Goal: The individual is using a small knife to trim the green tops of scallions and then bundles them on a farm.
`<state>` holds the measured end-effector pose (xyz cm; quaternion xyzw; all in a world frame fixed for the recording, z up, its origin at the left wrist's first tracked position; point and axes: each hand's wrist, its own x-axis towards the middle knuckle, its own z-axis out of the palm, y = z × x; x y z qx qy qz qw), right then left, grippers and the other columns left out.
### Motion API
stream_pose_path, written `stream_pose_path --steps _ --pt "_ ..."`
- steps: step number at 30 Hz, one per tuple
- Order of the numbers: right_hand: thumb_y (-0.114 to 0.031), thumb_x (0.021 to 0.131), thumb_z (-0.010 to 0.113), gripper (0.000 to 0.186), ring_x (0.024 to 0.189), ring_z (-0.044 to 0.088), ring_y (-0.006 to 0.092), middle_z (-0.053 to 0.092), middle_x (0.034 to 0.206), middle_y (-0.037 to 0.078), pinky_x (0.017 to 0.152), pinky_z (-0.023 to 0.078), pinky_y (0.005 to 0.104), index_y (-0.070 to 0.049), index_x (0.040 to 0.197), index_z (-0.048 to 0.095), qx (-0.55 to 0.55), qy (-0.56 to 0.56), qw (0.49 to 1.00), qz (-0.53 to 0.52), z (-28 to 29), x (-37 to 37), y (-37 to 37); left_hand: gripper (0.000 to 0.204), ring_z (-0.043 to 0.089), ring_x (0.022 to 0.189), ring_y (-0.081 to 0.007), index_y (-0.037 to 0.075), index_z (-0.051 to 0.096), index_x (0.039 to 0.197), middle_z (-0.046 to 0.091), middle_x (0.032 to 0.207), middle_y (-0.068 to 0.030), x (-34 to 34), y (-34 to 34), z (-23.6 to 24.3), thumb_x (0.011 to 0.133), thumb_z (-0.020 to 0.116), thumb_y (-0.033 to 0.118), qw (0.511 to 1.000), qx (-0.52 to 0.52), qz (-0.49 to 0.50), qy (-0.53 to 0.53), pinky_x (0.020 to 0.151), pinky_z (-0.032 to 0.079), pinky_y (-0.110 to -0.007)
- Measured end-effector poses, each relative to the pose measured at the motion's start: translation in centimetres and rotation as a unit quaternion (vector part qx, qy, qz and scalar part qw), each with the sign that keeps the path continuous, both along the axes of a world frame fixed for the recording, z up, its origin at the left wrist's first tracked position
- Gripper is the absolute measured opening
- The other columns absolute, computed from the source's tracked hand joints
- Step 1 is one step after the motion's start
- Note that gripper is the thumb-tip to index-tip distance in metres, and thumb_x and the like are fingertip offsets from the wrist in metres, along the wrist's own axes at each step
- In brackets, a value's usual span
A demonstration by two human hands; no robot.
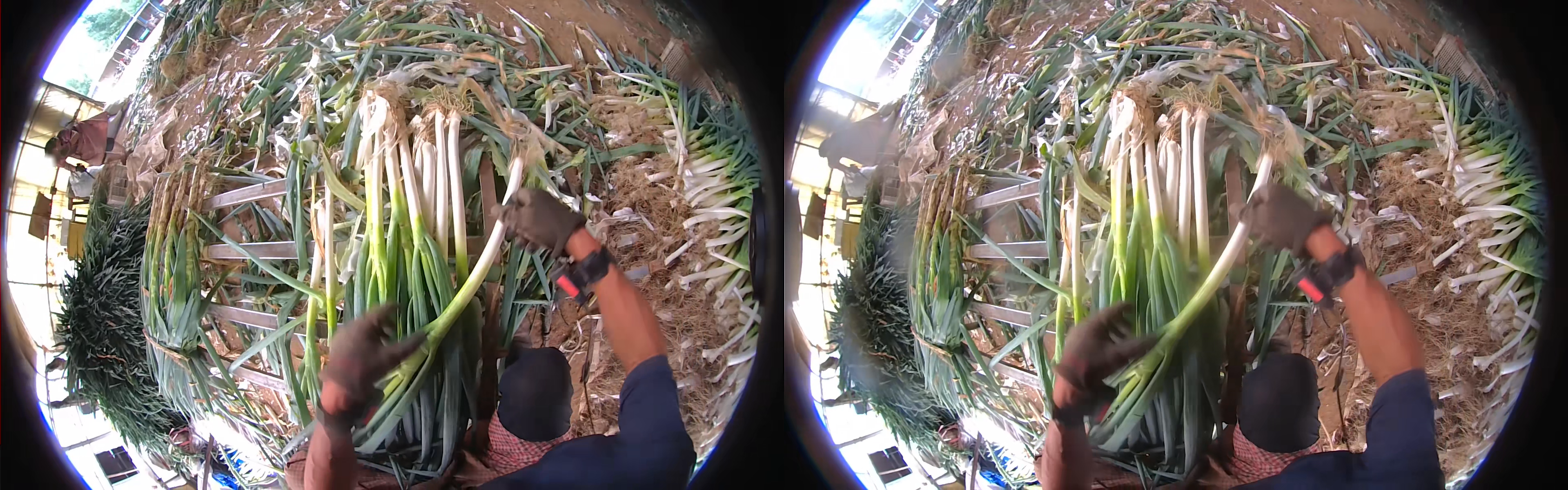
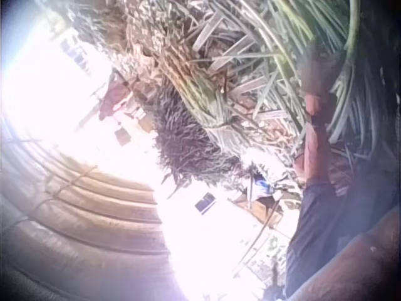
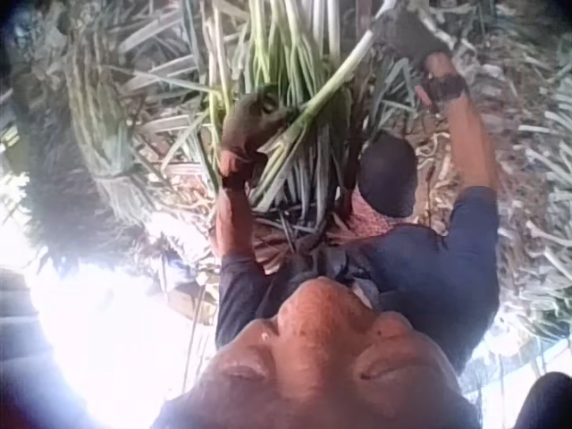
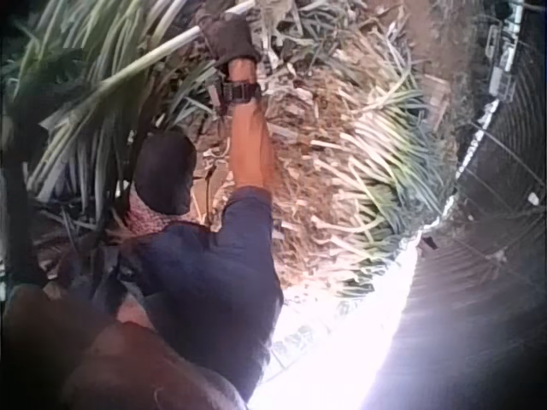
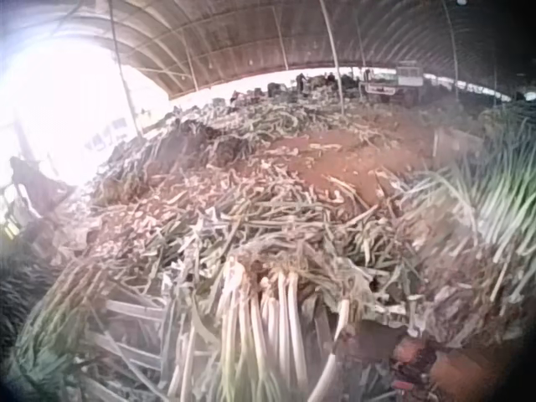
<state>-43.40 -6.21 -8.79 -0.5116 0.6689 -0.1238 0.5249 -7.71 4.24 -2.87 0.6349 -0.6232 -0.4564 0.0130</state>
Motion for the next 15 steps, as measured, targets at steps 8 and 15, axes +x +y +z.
stream_pose_path --steps 8,15 --pt "-0.042 0.090 0.085 0.057 0.071 0.072 0.0300 0.070 0.082 0.016 0.065 0.058 0.0418 0.009 0.105 0.066 -0.184 0.042 0.953 -0.236 -7.1 2.9 2.9 0.073 0.065 0.130 -0.0396 -0.003 0.056 0.150 0.067 0.138 -0.0307 -3.3 -10.2 -6.5 0.094 0.076 0.039 0.978 -0.181 0.071 -0.080 0.112 0.049 -0.044" --pt "-0.032 0.085 0.086 0.060 0.083 0.072 0.0237 0.074 0.098 0.014 0.072 0.058 0.0374 0.006 0.126 0.064 -0.124 -0.063 0.960 -0.241 -6.8 3.1 2.8 0.070 0.075 0.111 -0.0337 -0.004 0.050 0.154 0.074 0.123 -0.0281 -4.7 -13.0 -8.8 0.100 0.072 0.034 0.966 -0.198 0.125 -0.107 0.098 0.057 -0.041"
